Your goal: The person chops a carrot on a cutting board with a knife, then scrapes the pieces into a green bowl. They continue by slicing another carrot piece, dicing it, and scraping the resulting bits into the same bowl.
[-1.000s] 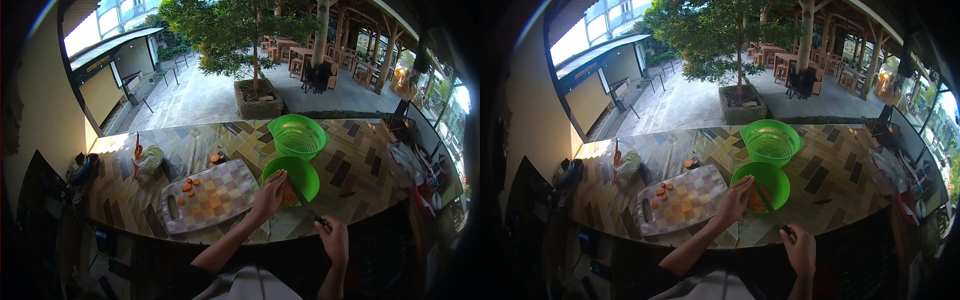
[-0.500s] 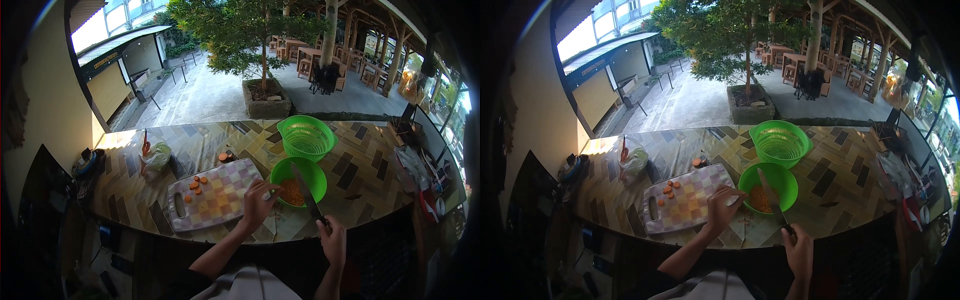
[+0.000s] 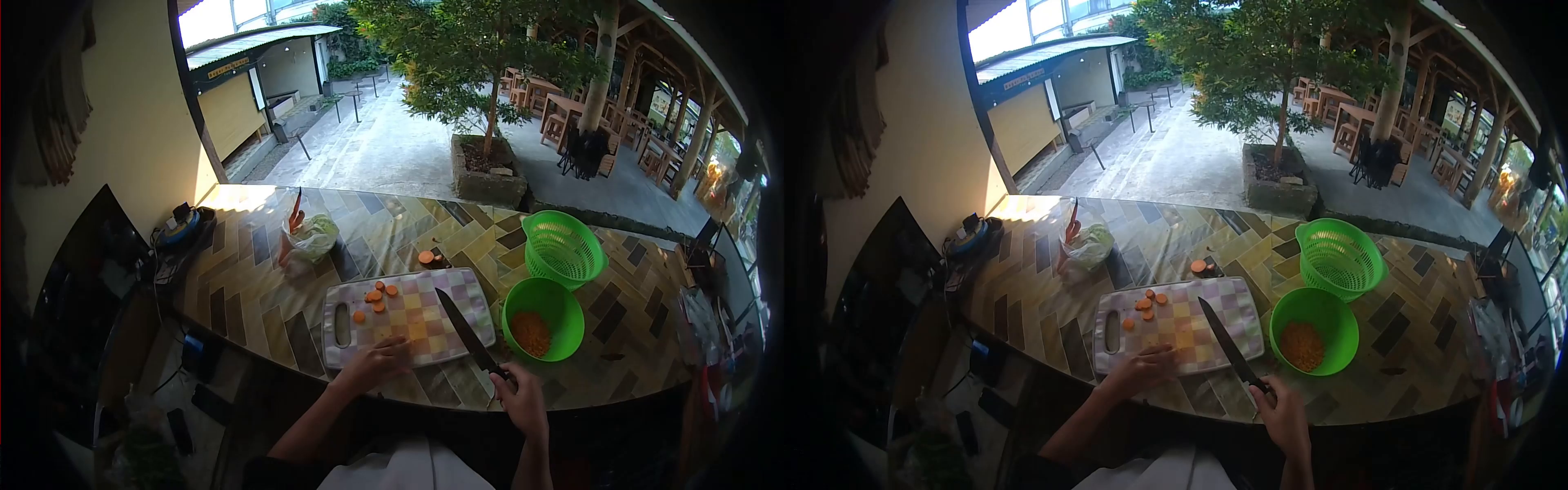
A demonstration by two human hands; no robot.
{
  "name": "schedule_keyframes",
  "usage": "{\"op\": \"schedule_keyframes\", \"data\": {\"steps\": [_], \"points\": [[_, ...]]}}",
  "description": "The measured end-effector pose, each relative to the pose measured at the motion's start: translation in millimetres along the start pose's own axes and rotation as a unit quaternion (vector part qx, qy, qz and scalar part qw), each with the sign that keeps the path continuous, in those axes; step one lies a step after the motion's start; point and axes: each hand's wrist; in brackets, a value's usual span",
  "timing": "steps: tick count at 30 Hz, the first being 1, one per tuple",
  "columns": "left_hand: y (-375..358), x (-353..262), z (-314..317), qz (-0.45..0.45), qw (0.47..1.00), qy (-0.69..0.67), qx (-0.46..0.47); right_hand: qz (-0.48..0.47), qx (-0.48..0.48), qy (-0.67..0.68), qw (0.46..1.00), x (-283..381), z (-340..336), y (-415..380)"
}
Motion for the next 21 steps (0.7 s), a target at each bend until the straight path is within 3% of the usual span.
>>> {"op": "schedule_keyframes", "data": {"steps": [2,11,14,17,21], "points": [[0,11,-6,0.045,0.999,-0.002,0.025,0.034,0.015,0.026,0.999,10,13,5],[9,8,-54,-0.144,0.969,-0.197,0.035,0.087,0.022,0.048,0.995,16,61,18],[23,24,-71,-0.118,0.975,-0.142,-0.121,0.108,-0.008,0.073,0.991,20,73,18],[42,47,-75,-0.156,0.974,-0.067,-0.152,0.101,-0.037,0.071,0.992,7,89,16],[64,74,-65,-0.119,0.984,-0.046,-0.125,0.112,-0.068,0.101,0.986,12,101,7]]}}
Point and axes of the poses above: each hand's wrist, its own y-axis towards the middle knuckle, its own z-axis out of the palm, x = y × z, and after that the axes turned 2 degrees about -y, right-handed
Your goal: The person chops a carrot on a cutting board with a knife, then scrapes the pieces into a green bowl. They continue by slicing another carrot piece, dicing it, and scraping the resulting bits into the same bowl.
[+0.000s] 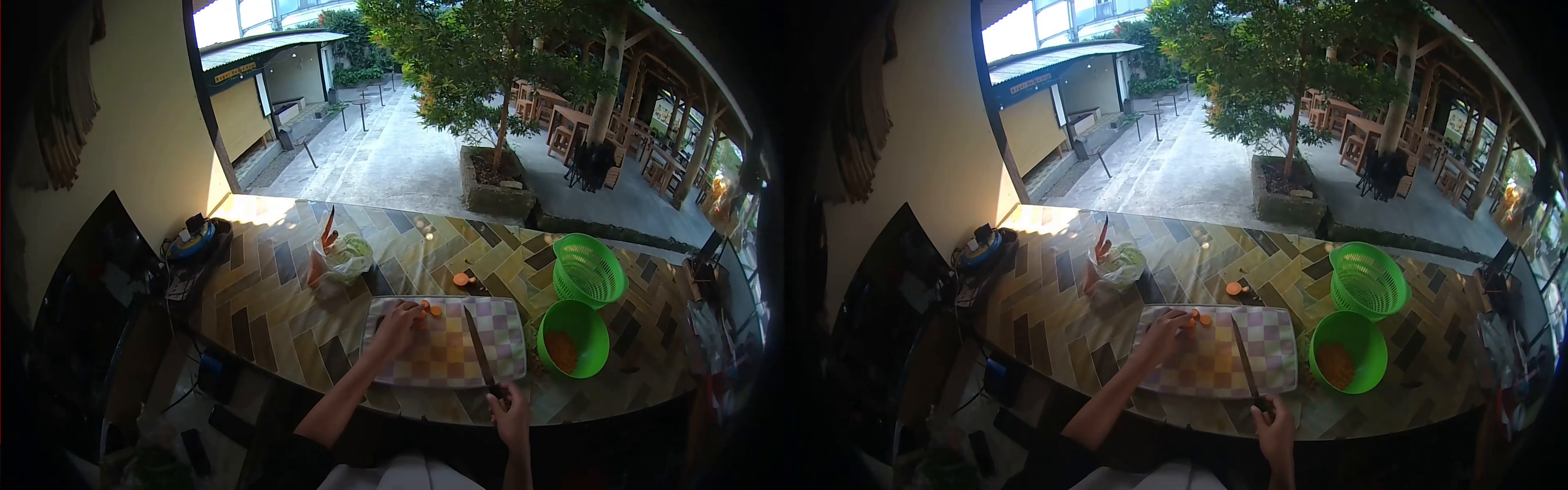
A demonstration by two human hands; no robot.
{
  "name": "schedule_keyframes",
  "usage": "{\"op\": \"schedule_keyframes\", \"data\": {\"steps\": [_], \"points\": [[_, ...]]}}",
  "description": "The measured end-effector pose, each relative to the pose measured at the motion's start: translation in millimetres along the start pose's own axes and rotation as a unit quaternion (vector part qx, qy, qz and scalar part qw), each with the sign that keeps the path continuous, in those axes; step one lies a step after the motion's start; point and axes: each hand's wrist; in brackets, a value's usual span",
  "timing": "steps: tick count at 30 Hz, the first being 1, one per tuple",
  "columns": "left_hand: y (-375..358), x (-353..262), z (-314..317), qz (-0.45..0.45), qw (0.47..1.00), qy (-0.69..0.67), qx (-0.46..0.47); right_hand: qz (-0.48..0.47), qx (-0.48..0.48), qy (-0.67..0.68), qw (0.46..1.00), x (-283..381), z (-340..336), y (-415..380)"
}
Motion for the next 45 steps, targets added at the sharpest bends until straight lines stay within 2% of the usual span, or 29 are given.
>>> {"op": "schedule_keyframes", "data": {"steps": [3,6,9,12,16,17,19,20,23,26,29,32,35,41,45], "points": [[5,14,3,-0.027,0.999,0.012,0.037,-0.015,0.011,0.026,0.999,-12,3,-8],[3,17,3,0.026,0.997,0.063,-0.025,0.001,0.007,0.035,0.999,-12,0,-19],[-1,7,5,-0.011,0.995,-0.007,-0.097,0.019,0.004,0.052,0.998,-12,-4,-26],[-15,-33,12,-0.109,0.989,-0.071,-0.075,0.082,0.028,0.102,0.991,-10,-5,-28],[-22,-71,43,-0.168,0.977,-0.125,0.044,0.073,0.039,0.14,0.987,-22,7,-24],[-25,-63,57,-0.134,0.981,-0.133,0.037,0.078,0.058,0.135,0.986,-27,9,-19],[-31,-61,67,-0.093,0.995,-0.036,0.022,0.085,0.074,0.126,0.986,-24,10,-20],[-32,-62,71,-0.071,0.997,0.012,0.014,0.083,0.082,0.119,0.986,-21,13,-19],[-40,-63,76,-0.027,0.998,-0.007,-0.058,0.054,0.097,0.063,0.992,-16,20,-14],[-47,-53,84,-0.032,0.998,-0.027,-0.053,0.032,0.094,-0.003,0.995,-7,27,-8],[-43,-57,79,-0.058,0.998,-0.016,0.005,-0.084,0.049,-0.18,0.979,-25,38,8],[-34,-69,71,-0.069,0.997,-0.026,0.002,-0.107,0.045,-0.179,0.977,-18,41,15],[-30,-65,72,-0.061,0.998,0.006,0.006,-0.098,0.015,-0.205,0.974,-8,44,13],[-34,-70,71,-0.061,0.998,0.034,0.006,-0.055,0.03,-0.246,0.967,1,47,11],[-34,-72,78,-0.11,0.993,0.045,-0.011,-0.045,0.038,-0.262,0.963,11,48,8]]}}
Point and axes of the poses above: each hand's wrist, its own y-axis towards the middle knuckle, its own z-axis out of the palm, x = y × z, and after that the axes turned 2 degrees about -y, right-handed
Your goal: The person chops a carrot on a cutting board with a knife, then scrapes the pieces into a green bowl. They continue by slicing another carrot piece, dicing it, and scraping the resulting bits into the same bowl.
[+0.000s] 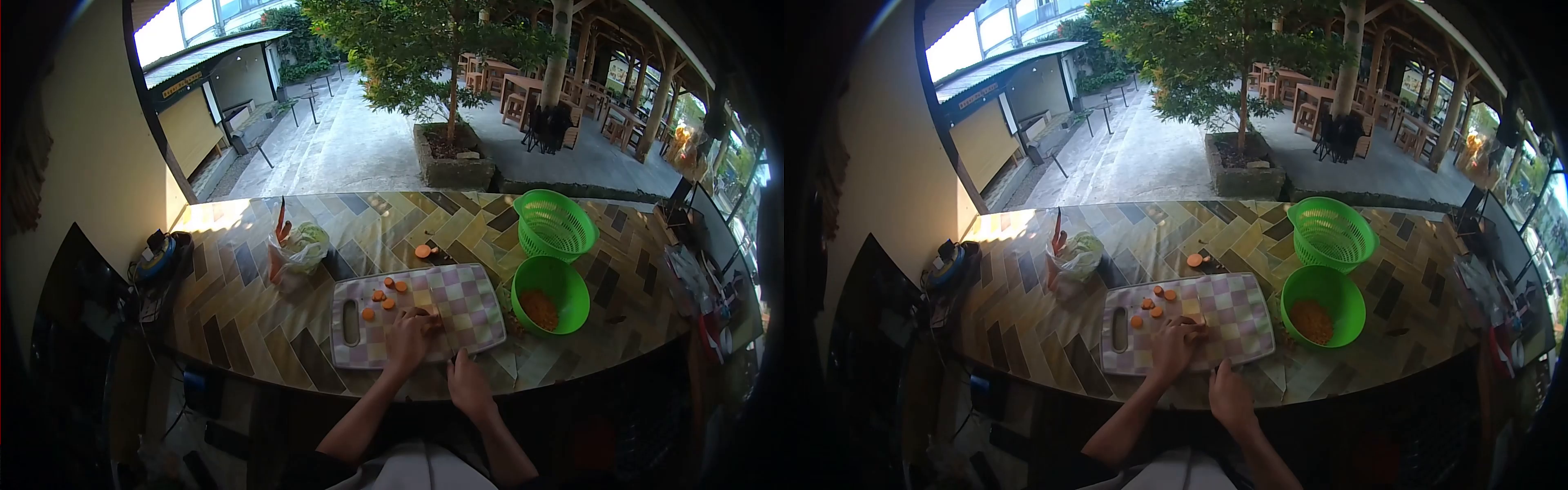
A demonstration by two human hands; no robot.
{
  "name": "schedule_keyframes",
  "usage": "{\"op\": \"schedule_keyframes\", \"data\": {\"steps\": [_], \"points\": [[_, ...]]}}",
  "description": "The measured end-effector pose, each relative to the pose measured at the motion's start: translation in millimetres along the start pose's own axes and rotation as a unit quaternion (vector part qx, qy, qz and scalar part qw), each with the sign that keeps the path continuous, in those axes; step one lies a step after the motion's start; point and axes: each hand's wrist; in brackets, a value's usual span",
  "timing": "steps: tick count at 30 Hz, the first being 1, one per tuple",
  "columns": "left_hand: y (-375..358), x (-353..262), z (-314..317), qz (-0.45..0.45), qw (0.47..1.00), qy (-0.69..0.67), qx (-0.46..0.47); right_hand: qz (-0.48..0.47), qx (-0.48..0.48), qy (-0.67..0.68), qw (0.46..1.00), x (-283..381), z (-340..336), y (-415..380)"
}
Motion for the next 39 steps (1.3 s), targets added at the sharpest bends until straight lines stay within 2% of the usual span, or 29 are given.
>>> {"op": "schedule_keyframes", "data": {"steps": [5,12,17,20,32,39], "points": [[0,-2,3,-0.014,1.0,0.01,-0.013,0.038,0.015,-0.018,0.999,9,3,2],[1,-5,6,-0.018,0.999,0.009,-0.024,-0.007,-0.008,0.036,0.999,-7,17,32],[1,-6,2,-0.019,1.0,0.006,-0.011,-0.02,-0.01,0.088,0.996,-6,8,18],[1,-7,4,-0.025,0.999,0.014,-0.018,-0.016,0.003,0.05,0.999,-11,8,12],[4,-4,2,-0.008,1.0,0.005,-0.022,-0.001,0.043,0.077,0.996,-8,-1,9],[5,-3,3,0.005,1.0,0.021,-0.013,-0.007,0.007,0.049,0.999,-7,16,31]]}}
Point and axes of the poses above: each hand's wrist, its own y-axis towards the middle knuckle, its own z-axis out of the palm, x = y × z, and after that the axes turned 2 degrees about -y, right-handed
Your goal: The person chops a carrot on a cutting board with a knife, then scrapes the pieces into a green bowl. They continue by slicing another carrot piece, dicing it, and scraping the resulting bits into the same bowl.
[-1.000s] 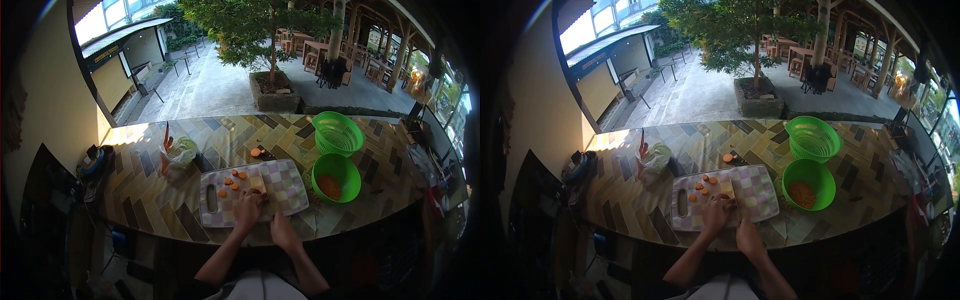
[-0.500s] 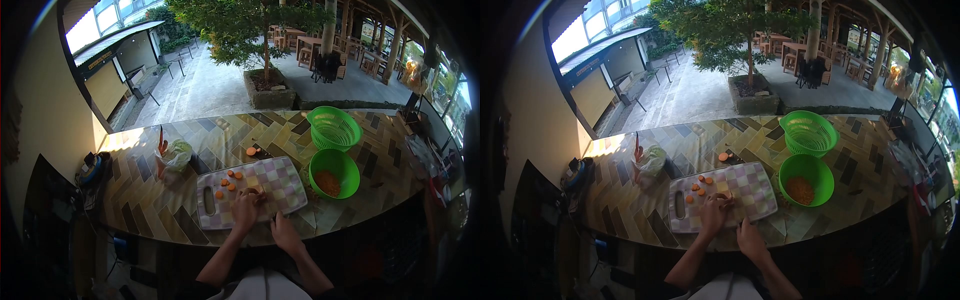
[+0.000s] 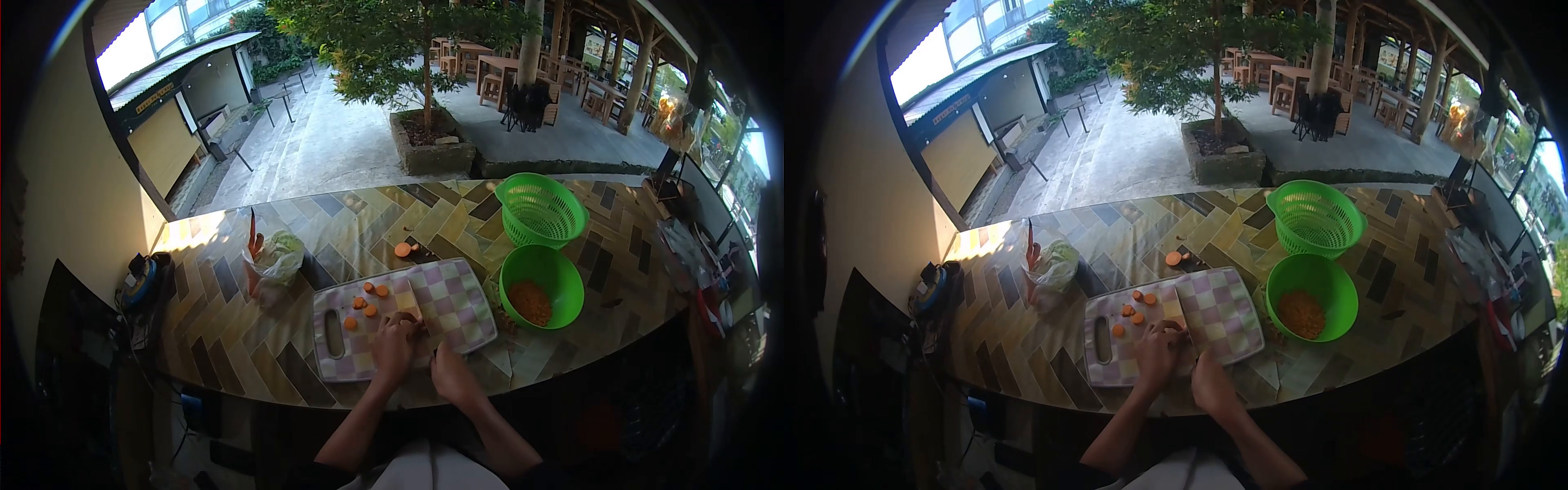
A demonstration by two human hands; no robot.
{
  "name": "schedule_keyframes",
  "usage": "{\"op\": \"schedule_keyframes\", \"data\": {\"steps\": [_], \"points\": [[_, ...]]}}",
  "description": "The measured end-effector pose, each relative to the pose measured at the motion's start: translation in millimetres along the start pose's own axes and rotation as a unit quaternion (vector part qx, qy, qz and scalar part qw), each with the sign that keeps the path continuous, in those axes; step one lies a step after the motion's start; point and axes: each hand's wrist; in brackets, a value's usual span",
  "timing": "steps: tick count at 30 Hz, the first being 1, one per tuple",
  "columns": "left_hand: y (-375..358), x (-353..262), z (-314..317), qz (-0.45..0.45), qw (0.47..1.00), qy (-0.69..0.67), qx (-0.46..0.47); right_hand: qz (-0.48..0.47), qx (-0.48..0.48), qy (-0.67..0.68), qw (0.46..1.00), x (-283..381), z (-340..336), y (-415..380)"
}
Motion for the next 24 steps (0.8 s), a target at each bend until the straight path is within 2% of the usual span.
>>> {"op": "schedule_keyframes", "data": {"steps": [5,11,17,24], "points": [[-2,0,-2,-0.003,1.0,-0.018,-0.003,0.006,-0.018,0.036,0.999,3,-3,-4],[-3,3,0,0.007,1.0,-0.021,-0.01,0.019,0.019,0.038,0.999,0,-8,-15],[-3,2,1,0.006,1.0,-0.006,-0.016,-0.048,0.018,0.053,0.997,-17,-3,2],[-4,6,3,0.006,1.0,0.005,-0.011,-0.002,-0.025,0.02,0.999,4,3,0]]}}
Point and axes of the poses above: each hand's wrist, its own y-axis towards the middle knuckle, its own z-axis out of the palm, x = y × z, and after that the axes turned 2 degrees about -y, right-handed
